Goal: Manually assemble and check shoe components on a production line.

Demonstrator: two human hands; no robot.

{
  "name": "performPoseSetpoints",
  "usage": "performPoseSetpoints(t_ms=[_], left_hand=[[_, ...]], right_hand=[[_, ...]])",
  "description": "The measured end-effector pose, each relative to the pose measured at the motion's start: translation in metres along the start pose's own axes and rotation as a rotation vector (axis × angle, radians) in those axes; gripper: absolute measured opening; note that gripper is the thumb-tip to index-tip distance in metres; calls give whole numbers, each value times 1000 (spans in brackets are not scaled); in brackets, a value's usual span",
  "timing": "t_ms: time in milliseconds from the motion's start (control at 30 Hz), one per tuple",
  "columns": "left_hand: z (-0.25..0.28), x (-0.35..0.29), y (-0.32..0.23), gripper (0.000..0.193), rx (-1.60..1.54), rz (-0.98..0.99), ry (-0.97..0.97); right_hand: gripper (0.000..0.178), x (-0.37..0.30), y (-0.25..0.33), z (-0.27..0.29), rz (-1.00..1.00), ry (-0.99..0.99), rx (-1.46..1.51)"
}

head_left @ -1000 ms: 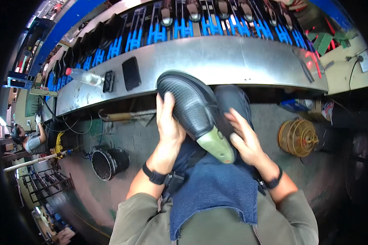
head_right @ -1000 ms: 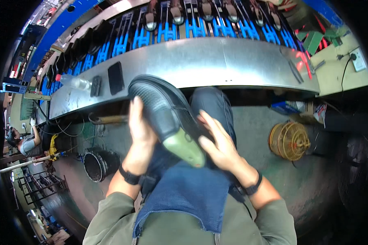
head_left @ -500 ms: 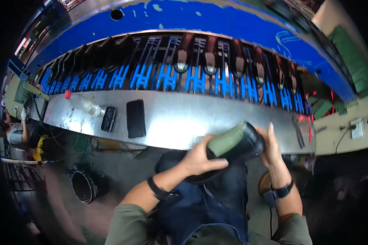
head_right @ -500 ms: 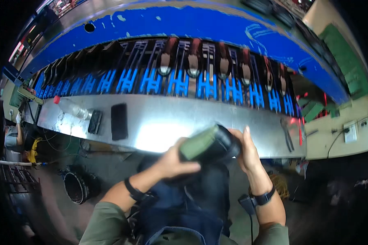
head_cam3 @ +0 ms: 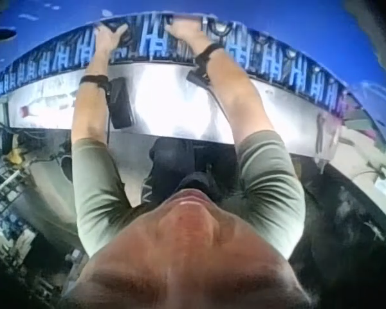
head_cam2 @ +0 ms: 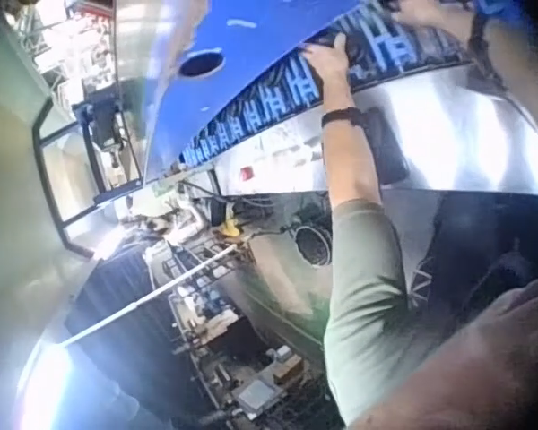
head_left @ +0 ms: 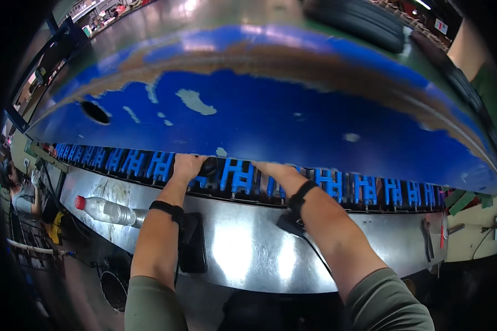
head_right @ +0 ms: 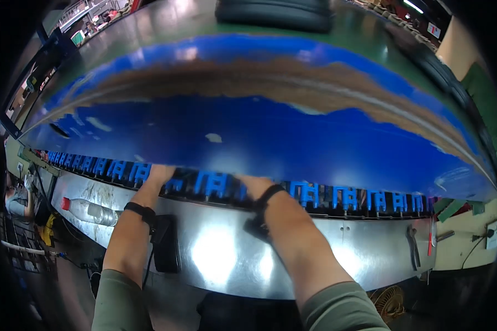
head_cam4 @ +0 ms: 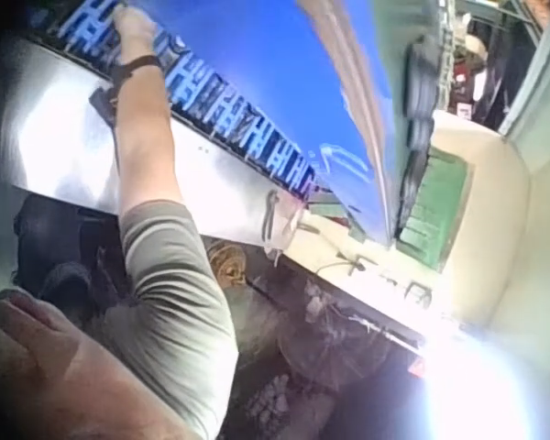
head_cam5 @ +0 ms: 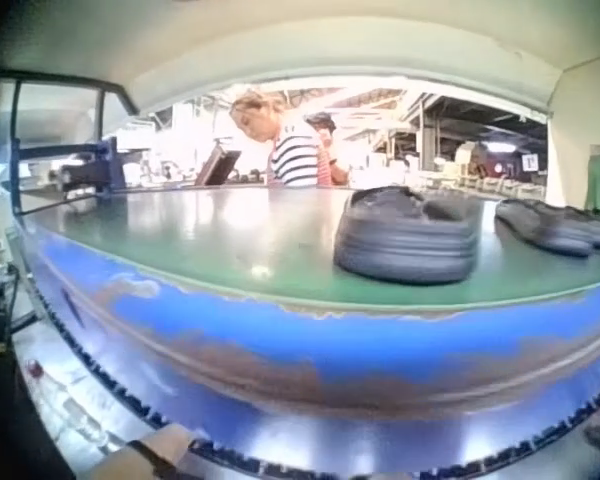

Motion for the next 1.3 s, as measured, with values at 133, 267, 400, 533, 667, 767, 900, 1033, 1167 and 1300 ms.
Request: performPoseSetpoints(t_ms=[133,267,400,533,667,767,900,1033,1167,1300], left_hand=[[61,-60,-154,64,7,-435,33],[191,-121,-369,45,-27,-1413,-278],[271,-53,-423,45,112,-936,-469],[305,-44,-419,23,384,-826,-277],[282,-166,-492,14,-247,-783,-186],[255,-307,-499,13,-31,-1267,-48],[157,-492,-443,19,-136,-1043,294],[59,-544,-374,14,-296,-421,402],[83,-505,-349,18,-220,-816,167],[75,-427,-247,50,-426,80,-309]], right_hand=[[67,-110,16,106,57,247,487],[83,-318,-39,176,-194,335,1072],[79,-461,-84,172,39,-129,-37],[79,-509,-67,147,-85,-406,-229],[69,-495,-85,160,-9,-417,-145],[58,-500,-42,218,181,-529,-320],[49,-542,47,259,432,-779,-39],[39,-579,29,243,177,-440,463],[31,-604,-25,172,200,-396,720],[32,-631,-25,171,11,-165,1065]])
Point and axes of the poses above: each hand's wrist, its own x-axis towards the middle knuckle, its own z-axis out of the back of the hand, y = z × x, the point moved 1 cm from there along x, towards the middle knuckle, and after that the axes turned 8 degrees about -z, right-handed, at the moved point
